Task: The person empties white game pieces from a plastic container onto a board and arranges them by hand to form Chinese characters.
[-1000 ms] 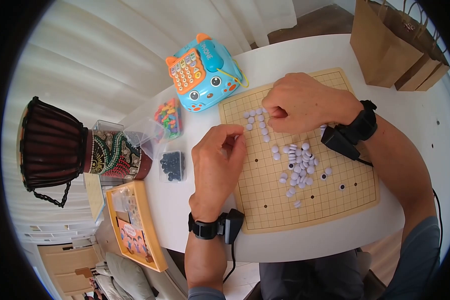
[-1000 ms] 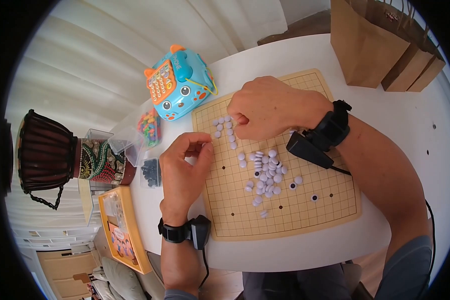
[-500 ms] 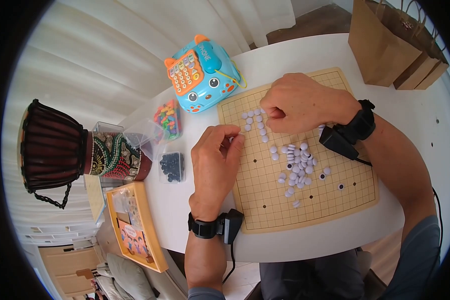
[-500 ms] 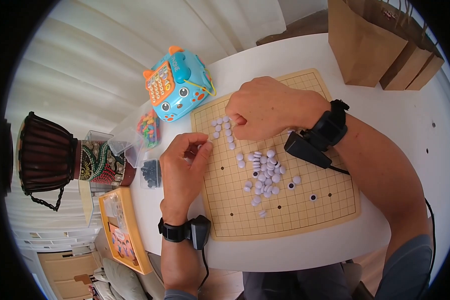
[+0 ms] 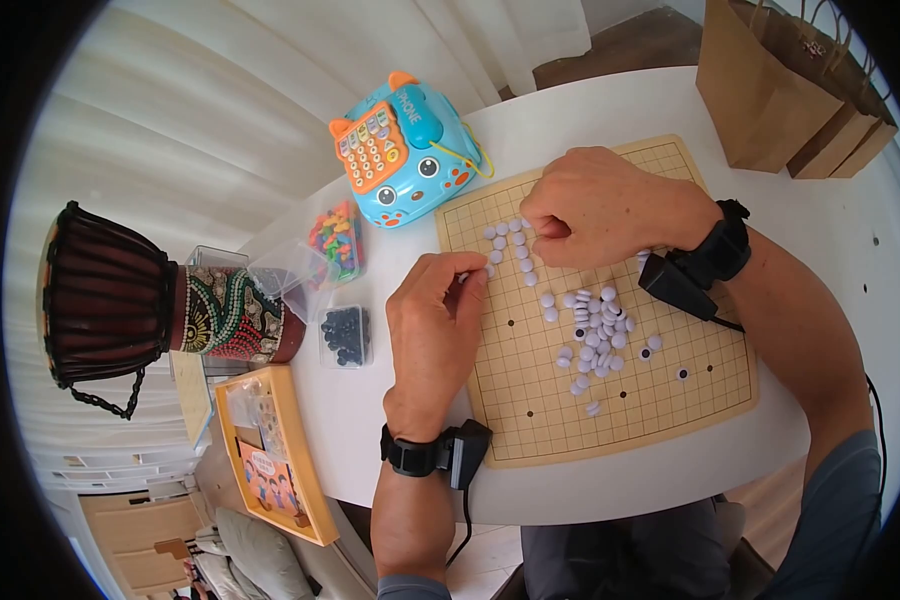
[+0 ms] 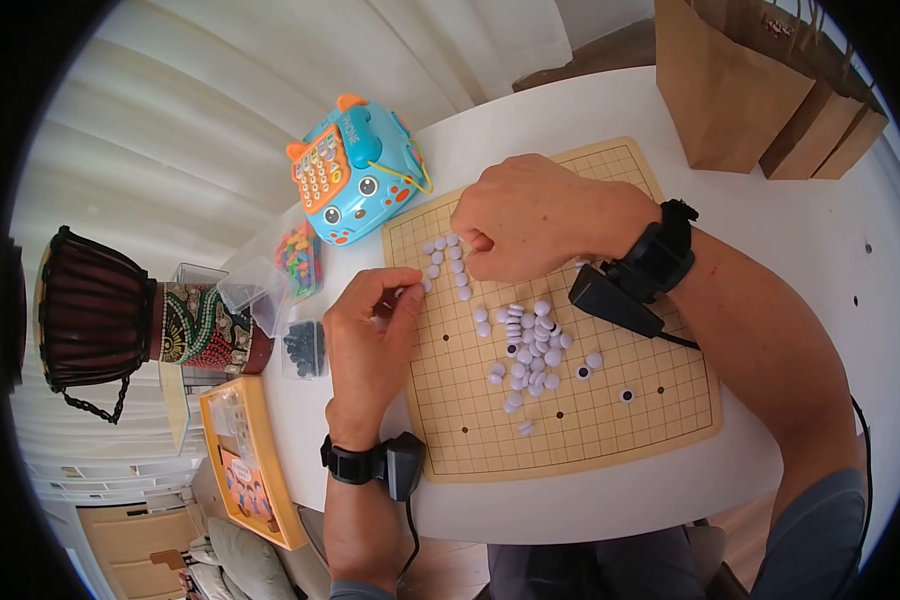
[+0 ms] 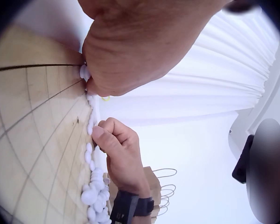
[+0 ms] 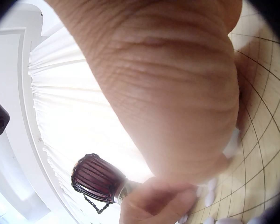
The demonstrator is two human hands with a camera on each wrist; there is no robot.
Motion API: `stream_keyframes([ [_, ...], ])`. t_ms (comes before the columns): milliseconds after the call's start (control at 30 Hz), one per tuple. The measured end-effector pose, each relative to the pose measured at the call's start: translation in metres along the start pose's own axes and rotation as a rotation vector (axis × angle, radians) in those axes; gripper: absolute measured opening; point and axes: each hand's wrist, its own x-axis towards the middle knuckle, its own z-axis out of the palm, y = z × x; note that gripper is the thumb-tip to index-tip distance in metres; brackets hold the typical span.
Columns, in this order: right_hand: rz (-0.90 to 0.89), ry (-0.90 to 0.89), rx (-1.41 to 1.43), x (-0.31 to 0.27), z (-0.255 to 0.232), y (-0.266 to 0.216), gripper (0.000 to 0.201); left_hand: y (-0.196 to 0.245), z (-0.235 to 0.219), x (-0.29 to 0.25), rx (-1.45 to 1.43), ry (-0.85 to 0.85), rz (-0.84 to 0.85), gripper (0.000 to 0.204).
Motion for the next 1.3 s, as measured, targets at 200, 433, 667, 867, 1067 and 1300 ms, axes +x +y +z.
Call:
stream_keyframes([
  [200, -0.005, -0.020, 0.001, 0.001, 0.001, 0.001, 0.034, 0.001, 0.004, 0.000, -0.015, 0.008, -0.009, 0.012],
  [433, 0.009, -0.021, 0.005, 0.000, -0.001, -0.001, 0.034, 0.000, 0.004, -0.001, -0.025, 0.012, -0.037, 0.013],
  [667, 0.039, -0.046, -0.002, -0.001, -0.005, -0.004, 0.025, 0.003, 0.001, -0.003, 0.010, 0.024, -0.010, 0.015],
  [867, 0.044, -0.075, -0.057, 0.001, -0.006, -0.003, 0.025, 0.004, 0.004, -0.004, -0.132, 0.128, -0.079, 0.020],
  [1067, 0.054, -0.066, -0.027, 0.001, -0.005, -0.004, 0.028, 0.004, 0.004, -0.005, -0.070, 0.086, 0.031, 0.021],
  [1300, 0.000, -0.004, 0.003, 0.000, 0.001, 0.002, 0.036, 0.005, 0.013, -0.007, 0.074, 0.072, 0.222, 0.030],
])
